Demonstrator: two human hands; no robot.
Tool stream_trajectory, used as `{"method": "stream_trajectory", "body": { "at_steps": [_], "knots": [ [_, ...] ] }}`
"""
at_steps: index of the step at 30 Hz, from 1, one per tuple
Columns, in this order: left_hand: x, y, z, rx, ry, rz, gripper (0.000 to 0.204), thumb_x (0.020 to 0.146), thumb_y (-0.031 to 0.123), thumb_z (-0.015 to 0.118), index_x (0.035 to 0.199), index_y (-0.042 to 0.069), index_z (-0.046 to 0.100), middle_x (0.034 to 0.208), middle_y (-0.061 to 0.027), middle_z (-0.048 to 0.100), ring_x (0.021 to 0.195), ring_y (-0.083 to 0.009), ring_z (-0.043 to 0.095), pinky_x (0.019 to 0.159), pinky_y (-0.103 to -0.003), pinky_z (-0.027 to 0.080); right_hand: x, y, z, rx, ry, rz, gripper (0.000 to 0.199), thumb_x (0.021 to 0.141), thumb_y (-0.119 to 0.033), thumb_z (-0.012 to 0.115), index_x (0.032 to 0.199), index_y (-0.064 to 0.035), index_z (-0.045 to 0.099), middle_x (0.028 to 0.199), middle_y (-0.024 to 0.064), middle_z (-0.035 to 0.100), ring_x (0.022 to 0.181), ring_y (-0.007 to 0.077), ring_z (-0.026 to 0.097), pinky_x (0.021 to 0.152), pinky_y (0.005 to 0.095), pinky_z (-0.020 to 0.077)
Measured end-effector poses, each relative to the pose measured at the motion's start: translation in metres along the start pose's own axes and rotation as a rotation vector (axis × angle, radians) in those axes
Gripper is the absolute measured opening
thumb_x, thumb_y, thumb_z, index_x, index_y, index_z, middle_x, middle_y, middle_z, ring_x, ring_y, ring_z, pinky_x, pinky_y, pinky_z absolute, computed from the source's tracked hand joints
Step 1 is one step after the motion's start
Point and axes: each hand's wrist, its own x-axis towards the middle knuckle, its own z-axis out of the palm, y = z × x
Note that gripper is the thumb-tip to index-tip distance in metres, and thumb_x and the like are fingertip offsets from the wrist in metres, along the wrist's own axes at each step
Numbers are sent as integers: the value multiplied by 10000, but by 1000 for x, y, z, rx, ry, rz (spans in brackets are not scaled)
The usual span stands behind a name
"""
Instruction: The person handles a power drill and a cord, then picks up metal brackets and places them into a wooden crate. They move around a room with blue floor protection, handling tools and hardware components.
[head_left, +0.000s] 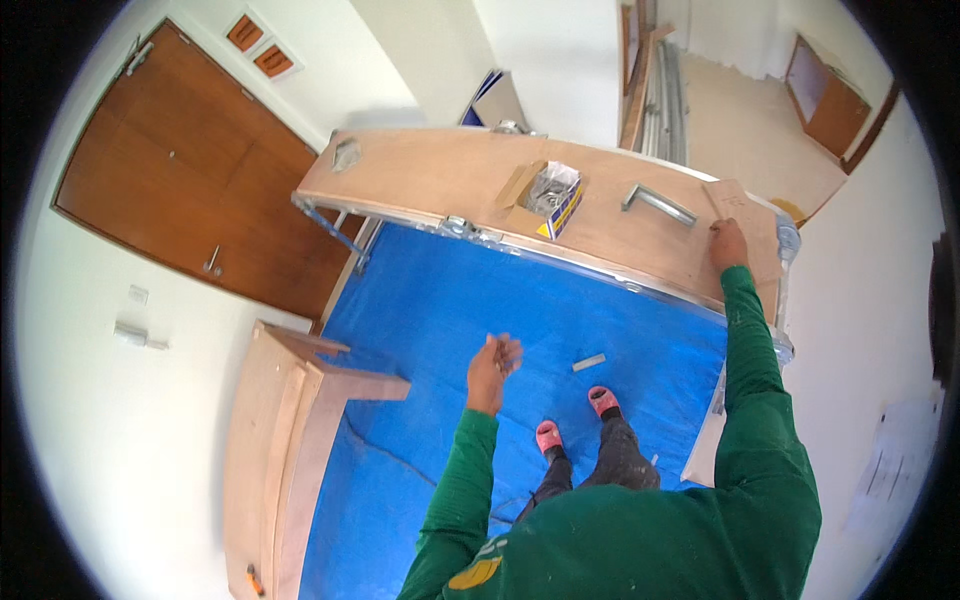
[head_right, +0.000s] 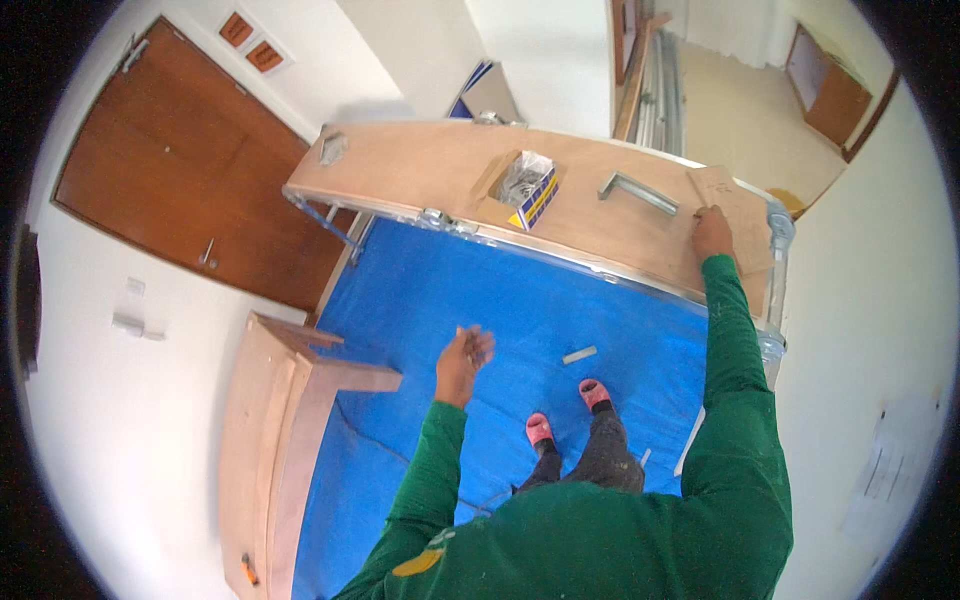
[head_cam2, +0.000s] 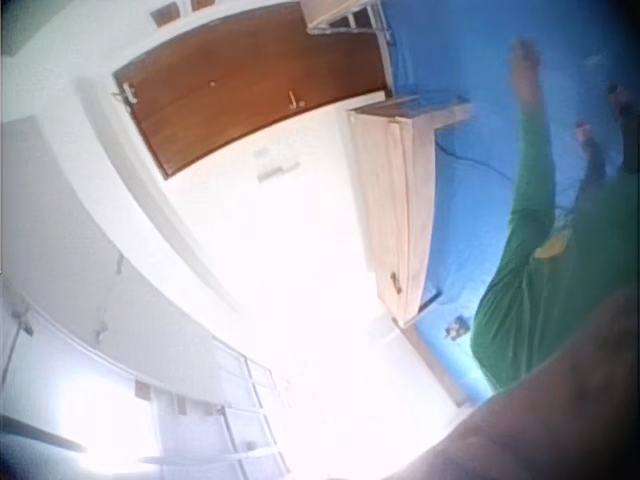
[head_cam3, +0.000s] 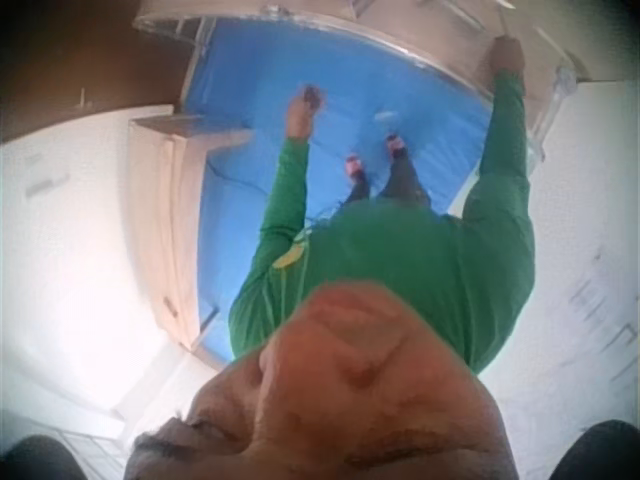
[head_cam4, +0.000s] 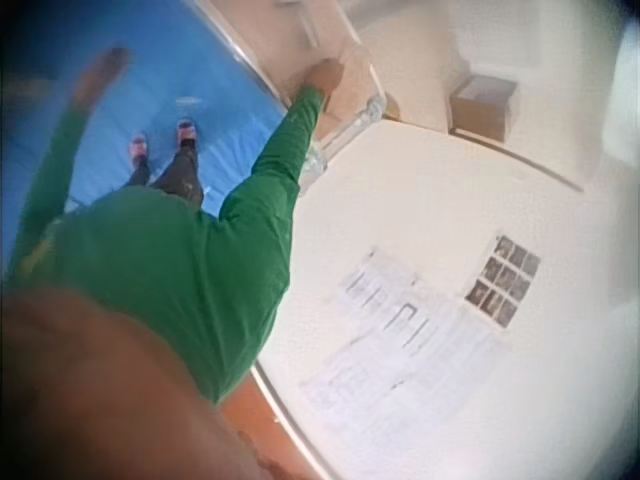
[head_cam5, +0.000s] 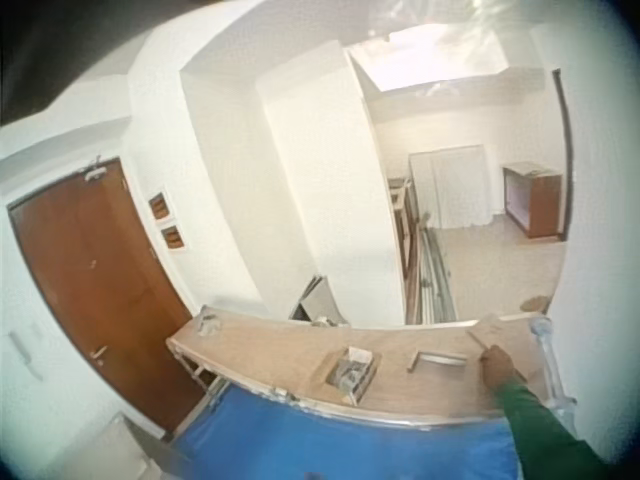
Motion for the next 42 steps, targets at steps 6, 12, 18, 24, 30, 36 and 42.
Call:
{"method": "stream_trajectory", "body": {
  "at_steps": [6, 12, 18, 24, 30, 36, 42],
  "knots": [
    [73, 44, 77, -19, 49, 50, 542, 1071, 489, 476, 1234, -4, 633, 1177, -134, 681, 1073, -240, 651, 872, -388, 533, -8, -19, -36, 132, 116, -45, 173, 920, -45, 577, 1049, -42, 693, 1057, 170, 669, 969, 408, 655, 841, 484, 530],
    [152, 102, 157, 237, 232, 148, 592, 1034, 530, 532, 1249, -10, 650, 1156, -123, 684, 1030, -220, 646, 811, -366, 531, 37, -140, -76, 640, 177, -452, 136, 918, -25, 633, 1022, -2, 717, 1005, 172, 696, 924, 329, 678, 822, 385, 545],
    [195, 102, 169, 282, 218, 57, 608, 980, 533, 619, 1295, 14, 655, 1212, -121, 687, 1098, -204, 629, 889, -398, 510, 57, -247, -77, 753, -18, -697, 208, 929, -67, 641, 1128, -38, 697, 996, 145, 663, 876, 341, 653, 738, 403, 528],
    [255, 112, 109, 891, 92, 294, 460, 881, 400, 714, 1078, -16, 733, 979, -163, 714, 925, -225, 647, 826, -385, 493, -34, -226, -73, 949, -428, -452, 285, 930, -138, 711, 1199, -47, 690, 880, 72, 654, 723, 123, 584, 623, 260, 468],
    [200, 132, 146, 710, 217, 312, 233, 828, 191, 679, 878, -27, 745, 810, -77, 708, 725, -163, 629, 665, -323, 499, -206, -117, 43, 875, -991, -317, 229, 925, -182, 707, 1092, -26, 706, 904, 108, 739, 793, 236, 711, 724, 371, 546],
    [79, 149, 50, 472, 412, 303, 228, 809, 131, 696, 930, -55, 748, 712, -47, 650, 578, -113, 563, 514, -288, 429, -285, -56, 153, 430, -1249, -394, 241, 888, -212, 722, 1070, -54, 730, 932, 167, 745, 879, 322, 725, 789, 420, 564],
    [-70, 89, -93, 425, 798, 279, 275, 854, 87, 678, 1077, -71, 707, 833, -34, 662, 666, -92, 581, 553, -248, 437, -311, -17, 267, 263, -1123, -254, 219, 892, -225, 721, 1036, -62, 743, 880, 114, 755, 802, 246, 736, 738, 410, 582]
  ]
}}
